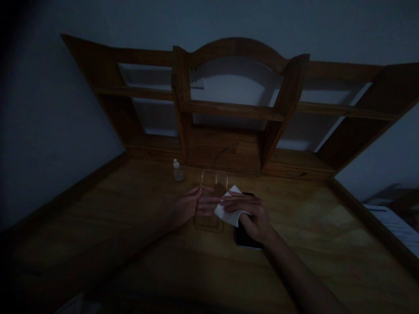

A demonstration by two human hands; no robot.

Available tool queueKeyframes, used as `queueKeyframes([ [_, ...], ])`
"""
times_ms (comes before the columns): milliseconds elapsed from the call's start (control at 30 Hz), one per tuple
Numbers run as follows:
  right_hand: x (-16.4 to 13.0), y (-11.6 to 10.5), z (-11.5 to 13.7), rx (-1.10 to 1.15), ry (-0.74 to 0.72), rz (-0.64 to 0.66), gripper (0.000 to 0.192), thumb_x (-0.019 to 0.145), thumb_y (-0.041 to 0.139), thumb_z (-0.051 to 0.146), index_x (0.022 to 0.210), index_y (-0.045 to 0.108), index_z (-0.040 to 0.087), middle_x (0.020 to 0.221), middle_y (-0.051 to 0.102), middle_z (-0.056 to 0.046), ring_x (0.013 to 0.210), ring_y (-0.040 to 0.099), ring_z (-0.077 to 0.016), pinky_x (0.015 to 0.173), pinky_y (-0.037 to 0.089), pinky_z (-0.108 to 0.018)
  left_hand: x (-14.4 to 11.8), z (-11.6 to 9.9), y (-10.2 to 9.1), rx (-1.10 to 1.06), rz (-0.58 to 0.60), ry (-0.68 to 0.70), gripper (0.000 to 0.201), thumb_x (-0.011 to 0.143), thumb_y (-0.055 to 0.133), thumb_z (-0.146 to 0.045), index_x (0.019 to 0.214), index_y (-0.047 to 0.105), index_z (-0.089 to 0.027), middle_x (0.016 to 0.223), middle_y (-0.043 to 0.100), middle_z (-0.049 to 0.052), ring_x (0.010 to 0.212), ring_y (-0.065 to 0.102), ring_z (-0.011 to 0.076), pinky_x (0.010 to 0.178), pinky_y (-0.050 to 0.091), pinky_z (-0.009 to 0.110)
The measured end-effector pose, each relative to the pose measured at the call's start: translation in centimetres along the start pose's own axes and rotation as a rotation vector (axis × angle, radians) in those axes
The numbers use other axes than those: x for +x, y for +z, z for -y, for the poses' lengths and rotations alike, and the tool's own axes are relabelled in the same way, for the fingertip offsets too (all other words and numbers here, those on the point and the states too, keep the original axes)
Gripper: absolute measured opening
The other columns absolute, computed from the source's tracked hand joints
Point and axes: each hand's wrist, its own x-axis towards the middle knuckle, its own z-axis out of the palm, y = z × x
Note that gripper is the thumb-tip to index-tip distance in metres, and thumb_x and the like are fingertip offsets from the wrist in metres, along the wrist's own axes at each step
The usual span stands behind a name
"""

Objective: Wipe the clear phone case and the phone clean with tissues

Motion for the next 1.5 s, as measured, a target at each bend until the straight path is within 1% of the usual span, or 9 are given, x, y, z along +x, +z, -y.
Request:
queueKeyframes([
  [67,-0.2,-0.1,-0.2,-0.101,-0.013,-0.030,0.036,0.096,0.040,0.026,0.115,0.071,0.025,0.122,0.071,-0.006,0.120,0.063,-0.0281,0.109,0.043,-0.054,-0.2,0.0,0.3,0.029,0.018,-0.014,0.032,0.094,0.055,-0.036,0.118,0.060,-0.016,0.115,0.069,0.018,0.097,0.071,0.0273,0.081,0.057,0.042],
  [133,-0.3,0.0,-0.3,-0.204,-0.008,-0.034,0.043,0.092,0.041,0.017,0.127,0.064,0.026,0.135,0.063,-0.005,0.130,0.054,-0.0280,0.114,0.036,-0.057,-0.3,0.1,0.5,0.031,0.027,-0.021,0.031,0.094,0.056,-0.035,0.118,0.059,-0.016,0.113,0.070,0.019,0.098,0.071,0.0282,0.082,0.057,0.043],
  [267,0.1,0.5,0.0,-0.332,0.052,-0.003,0.055,0.093,0.038,0.013,0.146,0.045,0.026,0.152,0.043,-0.004,0.143,0.037,-0.0261,0.119,0.027,-0.056,-0.3,0.2,0.4,-0.006,0.064,0.002,0.031,0.093,0.057,-0.034,0.118,0.056,-0.016,0.116,0.069,0.020,0.108,0.067,0.0321,0.089,0.054,0.048],
  [400,0.4,1.3,0.4,-0.357,0.099,-0.036,0.057,0.096,0.034,0.013,0.151,0.034,0.028,0.159,0.032,-0.001,0.147,0.028,-0.0246,0.121,0.025,-0.054,-0.2,0.3,0.1,-0.016,0.089,0.004,0.032,0.094,0.056,-0.035,0.120,0.056,-0.016,0.118,0.068,0.020,0.113,0.065,0.0327,0.091,0.053,0.049],
  [633,0.7,2.2,0.1,-0.414,0.193,-0.118,0.056,0.099,0.036,0.015,0.152,0.030,0.032,0.161,0.026,0.001,0.149,0.019,-0.0242,0.121,0.023,-0.055,-0.4,0.0,0.7,-0.021,0.066,0.005,0.034,0.094,0.056,-0.033,0.122,0.059,-0.014,0.123,0.066,0.021,0.108,0.067,0.0291,0.089,0.055,0.044],
  [867,0.9,2.0,-0.6,-0.471,0.201,-0.170,0.054,0.099,0.036,0.014,0.150,0.037,0.031,0.159,0.030,0.000,0.148,0.026,-0.0244,0.120,0.027,-0.055,0.0,0.1,0.5,0.002,0.013,0.029,0.033,0.091,0.060,-0.032,0.118,0.061,-0.013,0.121,0.066,0.019,0.107,0.067,0.0285,0.083,0.057,0.041],
  [1033,0.7,2.0,-0.7,-0.468,0.199,-0.180,0.056,0.097,0.037,0.012,0.150,0.036,0.031,0.160,0.030,0.000,0.147,0.028,-0.0243,0.119,0.030,-0.053,0.0,0.1,0.4,0.040,-0.008,0.052,0.037,0.088,0.064,-0.033,0.118,0.063,-0.013,0.119,0.065,0.018,0.097,0.068,0.0256,0.074,0.056,0.036],
  [1333,0.2,2.0,-0.3,-0.416,0.216,-0.032,0.067,0.093,0.041,0.008,0.153,0.026,0.033,0.159,0.030,0.000,0.146,0.029,-0.0230,0.119,0.031,-0.052,0.2,0.5,0.3,0.048,-0.081,0.090,0.032,0.084,0.069,-0.032,0.110,0.071,-0.014,0.101,0.070,0.011,0.083,0.064,0.0187,0.071,0.051,0.030],
  [1500,0.3,2.0,-0.1,-0.391,0.203,-0.039,0.064,0.092,0.042,0.009,0.152,0.031,0.032,0.157,0.035,-0.001,0.146,0.030,-0.0247,0.120,0.029,-0.054,0.1,0.4,0.4,0.042,-0.075,0.105,0.028,0.086,0.066,-0.028,0.111,0.072,-0.015,0.105,0.070,0.010,0.092,0.064,0.0197,0.077,0.050,0.028],
])
